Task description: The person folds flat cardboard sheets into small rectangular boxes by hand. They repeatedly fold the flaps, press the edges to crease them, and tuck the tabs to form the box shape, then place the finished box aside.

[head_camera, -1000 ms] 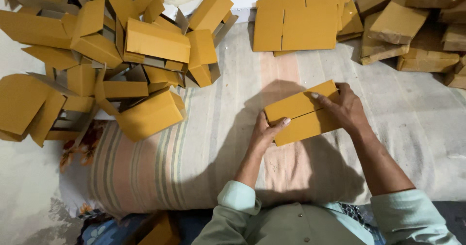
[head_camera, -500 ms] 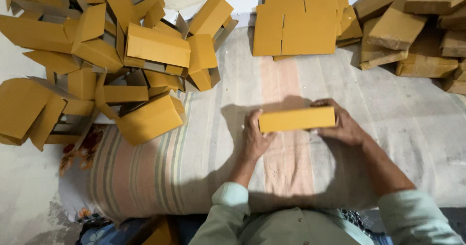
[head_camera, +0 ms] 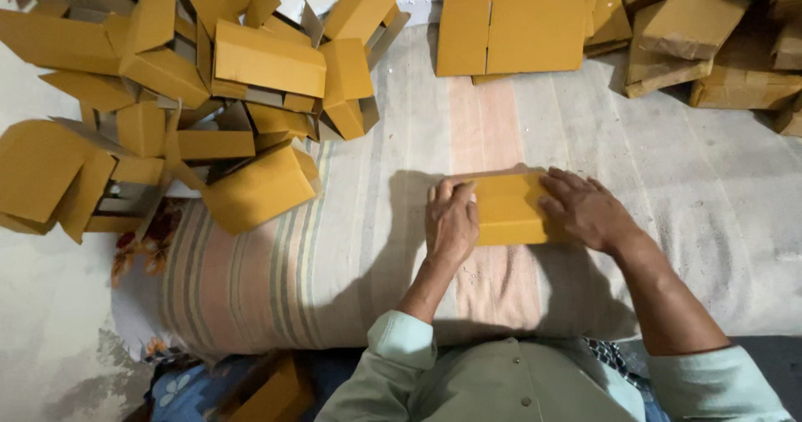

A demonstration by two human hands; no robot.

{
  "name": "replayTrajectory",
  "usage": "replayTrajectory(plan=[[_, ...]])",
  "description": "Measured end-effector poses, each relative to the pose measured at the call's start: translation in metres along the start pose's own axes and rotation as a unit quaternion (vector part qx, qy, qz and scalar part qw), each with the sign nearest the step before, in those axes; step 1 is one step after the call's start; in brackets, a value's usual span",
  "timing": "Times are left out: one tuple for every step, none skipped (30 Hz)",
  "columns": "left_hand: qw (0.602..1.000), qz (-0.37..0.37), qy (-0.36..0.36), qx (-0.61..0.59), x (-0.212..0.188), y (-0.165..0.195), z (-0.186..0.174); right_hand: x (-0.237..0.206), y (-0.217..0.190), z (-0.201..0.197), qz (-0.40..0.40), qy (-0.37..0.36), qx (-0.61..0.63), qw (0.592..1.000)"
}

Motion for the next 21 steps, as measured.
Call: replayTrajectory(plan=[[1.0,0.021,0.006,0.011,-0.002,0.004,0.001,0.003,-0.002,0.004,0.014,0.014,-0.071,0.997],[0.999,0.042,0.011,0.022,-0.007,0.008,0.002,0.006,-0.006,0.01,0.03,0.028,-0.141,0.989],[0.997,0.064,0.014,0.032,-0.014,0.012,0.003,0.007,-0.011,0.018,0.046,0.041,-0.209,0.976],[0.997,0.07,0.0,0.027,-0.019,0.012,0.008,0.005,-0.017,0.02,0.047,0.082,-0.211,0.973],[0.997,0.072,-0.014,0.022,-0.027,0.012,0.013,0.001,-0.025,0.024,0.046,0.12,-0.214,0.968],[0.997,0.071,-0.028,0.017,-0.036,0.011,0.016,-0.005,-0.031,0.027,0.043,0.156,-0.216,0.963],[0.997,0.08,-0.019,-0.005,-0.044,0.011,0.016,-0.008,-0.033,0.032,0.048,0.157,-0.187,0.969],[0.995,0.09,-0.01,-0.028,-0.049,0.011,0.015,-0.012,-0.033,0.035,0.053,0.159,-0.158,0.973],[0.994,0.101,0.0,-0.051,-0.053,0.011,0.014,-0.015,-0.033,0.035,0.058,0.161,-0.131,0.976],[0.993,0.105,0.008,-0.053,-0.055,0.011,0.014,-0.018,-0.036,0.034,0.071,0.163,-0.179,0.967],[0.993,0.107,0.014,-0.054,-0.056,0.01,0.015,-0.019,-0.039,0.032,0.084,0.164,-0.227,0.956],[0.992,0.11,0.02,-0.054,-0.057,0.009,0.016,-0.018,-0.044,0.03,0.096,0.164,-0.273,0.943],[0.991,0.111,0.041,-0.062,-0.059,0.008,0.015,-0.015,-0.049,0.032,0.091,0.145,-0.27,0.947],[0.989,0.114,0.059,-0.07,-0.061,0.007,0.015,-0.008,-0.056,0.034,0.087,0.125,-0.268,0.951],[0.987,0.116,0.077,-0.08,-0.063,0.006,0.015,-0.003,-0.064,0.038,0.084,0.105,-0.265,0.955],[0.986,0.116,0.088,-0.075,-0.064,0.006,0.016,0.004,-0.081,0.041,0.052,0.109,-0.281,0.952],[0.986,0.117,0.1,-0.07,-0.066,0.005,0.016,0.01,-0.1,0.045,0.018,0.114,-0.298,0.948],[0.985,0.116,0.113,-0.064,-0.067,0.003,0.015,0.016,-0.118,0.049,-0.017,0.119,-0.314,0.942],[0.984,0.099,0.119,-0.085,-0.067,-0.003,0.014,0.022,-0.128,0.054,-0.023,0.097,-0.304,0.947],[0.983,0.082,0.125,-0.105,-0.066,-0.01,0.011,0.029,-0.137,0.059,-0.029,0.075,-0.294,0.953],[0.981,0.066,0.134,-0.125,-0.066,-0.015,0.008,0.033,-0.143,0.062,-0.035,0.053,-0.285,0.957]])
Point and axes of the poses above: each hand's wrist, its own x-axis towards the middle knuckle, its own z-axis out of the palm, y = z × x, the point moved 9 cm from there along x, towards the middle knuckle, and after that the axes turned 9 degrees about -y, right-handed, at the moved point
